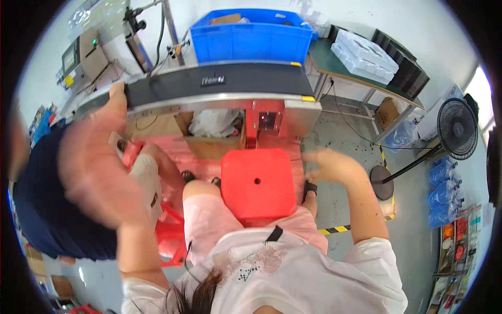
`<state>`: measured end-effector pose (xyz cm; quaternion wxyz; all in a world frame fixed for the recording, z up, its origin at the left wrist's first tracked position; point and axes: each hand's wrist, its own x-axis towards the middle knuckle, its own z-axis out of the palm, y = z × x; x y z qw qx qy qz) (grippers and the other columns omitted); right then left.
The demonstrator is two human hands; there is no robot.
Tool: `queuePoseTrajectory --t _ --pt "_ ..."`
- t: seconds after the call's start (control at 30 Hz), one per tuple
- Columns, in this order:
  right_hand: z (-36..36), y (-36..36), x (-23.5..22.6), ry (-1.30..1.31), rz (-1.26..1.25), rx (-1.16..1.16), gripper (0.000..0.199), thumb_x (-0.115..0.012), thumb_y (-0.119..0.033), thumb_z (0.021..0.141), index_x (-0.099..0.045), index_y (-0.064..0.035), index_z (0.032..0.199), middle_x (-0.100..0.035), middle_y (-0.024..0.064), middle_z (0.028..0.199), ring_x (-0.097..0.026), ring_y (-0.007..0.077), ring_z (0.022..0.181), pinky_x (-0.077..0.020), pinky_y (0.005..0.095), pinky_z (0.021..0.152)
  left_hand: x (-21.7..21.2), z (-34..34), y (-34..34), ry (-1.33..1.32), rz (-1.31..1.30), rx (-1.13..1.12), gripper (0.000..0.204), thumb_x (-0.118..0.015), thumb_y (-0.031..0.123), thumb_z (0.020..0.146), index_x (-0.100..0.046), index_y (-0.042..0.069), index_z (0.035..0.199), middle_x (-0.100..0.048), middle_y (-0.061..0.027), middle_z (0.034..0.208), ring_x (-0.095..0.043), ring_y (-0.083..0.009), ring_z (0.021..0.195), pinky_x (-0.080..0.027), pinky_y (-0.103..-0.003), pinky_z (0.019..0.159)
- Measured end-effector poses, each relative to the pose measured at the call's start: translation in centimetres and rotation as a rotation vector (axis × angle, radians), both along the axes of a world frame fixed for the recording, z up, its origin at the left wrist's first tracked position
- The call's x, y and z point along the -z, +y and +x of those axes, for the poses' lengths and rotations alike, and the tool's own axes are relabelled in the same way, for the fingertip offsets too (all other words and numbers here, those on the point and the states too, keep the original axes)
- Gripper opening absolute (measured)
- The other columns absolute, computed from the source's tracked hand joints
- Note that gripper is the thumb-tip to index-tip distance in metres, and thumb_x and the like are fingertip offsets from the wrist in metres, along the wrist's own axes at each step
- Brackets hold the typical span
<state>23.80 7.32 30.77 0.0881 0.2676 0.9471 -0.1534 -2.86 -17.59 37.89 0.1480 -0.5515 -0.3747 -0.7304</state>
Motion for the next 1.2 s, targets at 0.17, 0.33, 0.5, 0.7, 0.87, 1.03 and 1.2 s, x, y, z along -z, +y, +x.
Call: queuePoseTrajectory --t 0.17,0.33,0.5,0.7,0.87,1.03,1.2 --pt "-7.1 2.2 -3.3 0.194 -0.165 -0.137 0.037 -0.063 -0.027 0.082 -0.059 -0.0023 0.109 -0.062 0.0168 0.099 -0.060 0.0294 0.093 -0.0467 0.0367 0.084 27.3 -4.1 -1.5 -0.073 -1.541 -0.694 0.051 -0.055 0.029 0.082 -0.046 0.003 0.126 -0.043 -0.0262 0.126 -0.039 -0.0402 0.120 -0.032 -0.052 0.100" --pt "-15.1 9.7 -2.3 0.821 -0.126 -0.045 0.033 -0.064 -0.023 0.082 -0.060 -0.0023 0.106 -0.060 0.0141 0.093 -0.060 0.0274 0.087 -0.0475 0.0350 0.080 27.4 -1.9 1.0 0.268 -1.508 -0.729 0.044 -0.054 0.032 0.079 -0.056 0.006 0.114 -0.047 -0.0148 0.124 -0.036 -0.0365 0.123 -0.026 -0.058 0.101" --pt "-24.8 17.5 3.9 0.752 0.211 -0.045 0.053 -0.067 -0.036 0.077 -0.055 -0.0084 0.121 -0.050 0.0200 0.116 -0.049 0.0359 0.109 -0.0405 0.0411 0.093 27.3 -2.5 1.6 0.260 -1.468 -0.680 0.036 -0.055 0.031 0.078 -0.063 0.005 0.102 -0.051 -0.0137 0.120 -0.038 -0.0346 0.121 -0.025 -0.055 0.102" --pt "-22.8 18.6 5.4 0.530 0.233 0.138 0.051 -0.075 -0.045 0.064 -0.065 -0.0153 0.105 -0.053 0.0100 0.108 -0.047 0.0278 0.105 -0.0366 0.0428 0.088 27.0 -4.3 3.4 0.191 -1.508 -0.677 0.034 -0.054 0.030 0.078 -0.065 0.003 0.097 -0.055 -0.0147 0.115 -0.039 -0.0347 0.120 -0.024 -0.055 0.103" --pt "-21.7 19.7 4.7 0.661 0.026 0.258 0.039 -0.080 -0.030 0.059 -0.058 -0.0077 0.082 -0.059 0.0103 0.089 -0.056 0.0259 0.086 -0.0428 0.0392 0.077 27.2 -4.8 5.1 0.238 -1.568 -0.693 0.035 -0.051 0.030 0.080 -0.067 0.002 0.093 -0.057 -0.0157 0.109 -0.042 -0.0357 0.115 -0.025 -0.053 0.102" --pt "-19.4 16.3 4.7 1.065 -0.175 0.354 0.017 -0.071 -0.004 0.073 -0.059 -0.0016 0.084 -0.059 0.0021 0.071 -0.051 0.0074 0.065 -0.0423 0.0235 0.059 26.7 -4.0 5.7 0.291 -1.556 -0.776 0.034 -0.050 0.031 0.083 -0.068 0.002 0.092 -0.059 -0.0167 0.106 -0.045 -0.0349 0.112 -0.028 -0.052 0.101" --pt "-12.9 7.2 5.6 1.316 -0.483 0.455 0.020 -0.067 -0.003 0.079 -0.058 0.0007 0.096 -0.055 0.0001 0.071 -0.053 0.0077 0.062 -0.0431 0.0225 0.055 27.0 -3.4 3.8 0.207 -1.382 -0.731 0.026 -0.058 0.023 0.080 -0.067 0.002 0.092 -0.059 -0.0171 0.102 -0.049 -0.0331 0.109 -0.032 -0.049 0.099"
